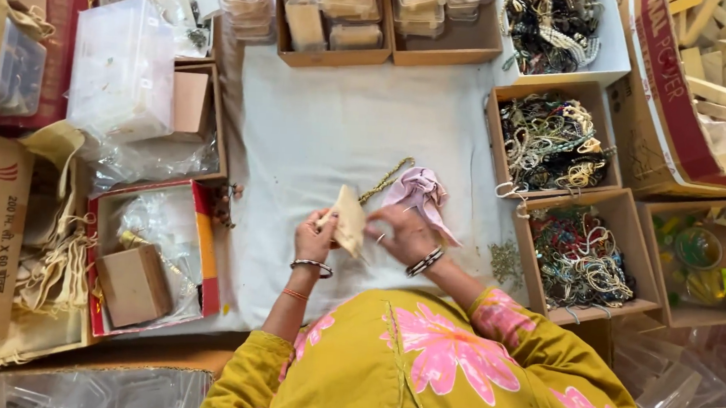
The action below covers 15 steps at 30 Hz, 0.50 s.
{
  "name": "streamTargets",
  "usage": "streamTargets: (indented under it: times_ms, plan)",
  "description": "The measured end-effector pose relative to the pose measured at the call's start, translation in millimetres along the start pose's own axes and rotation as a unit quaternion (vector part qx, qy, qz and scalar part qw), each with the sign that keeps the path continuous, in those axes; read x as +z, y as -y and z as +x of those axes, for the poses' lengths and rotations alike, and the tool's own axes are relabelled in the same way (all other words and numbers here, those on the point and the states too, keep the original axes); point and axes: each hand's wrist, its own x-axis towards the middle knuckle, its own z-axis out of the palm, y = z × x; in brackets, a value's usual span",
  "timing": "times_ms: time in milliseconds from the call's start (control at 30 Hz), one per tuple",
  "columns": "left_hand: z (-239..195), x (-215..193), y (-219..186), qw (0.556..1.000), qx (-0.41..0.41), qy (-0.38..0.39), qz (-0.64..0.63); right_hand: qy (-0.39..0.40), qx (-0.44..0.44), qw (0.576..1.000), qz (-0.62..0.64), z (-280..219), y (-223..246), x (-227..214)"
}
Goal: Packaging and organizing various jewelry items into boxes and bags.
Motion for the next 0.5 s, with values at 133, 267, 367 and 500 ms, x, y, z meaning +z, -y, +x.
streamTargets:
  times_ms: [133, 267, 367, 500]
  plan:
    - [-7, 16, 6, 0.986, -0.082, 0.102, -0.105, 0.066, 0.015, 0.994, 0.081, 1, 33, 3]
    - [-18, 14, -7, 0.974, -0.091, 0.163, -0.126, 0.075, 0.162, 0.969, 0.168, 3, 21, 6]
    - [-20, 15, -3, 0.967, -0.059, 0.198, -0.153, 0.106, 0.195, 0.957, 0.185, 4, 24, 1]
    - [-20, 15, 2, 0.993, -0.054, 0.102, -0.025, 0.074, 0.154, 0.971, 0.168, -5, 7, 25]
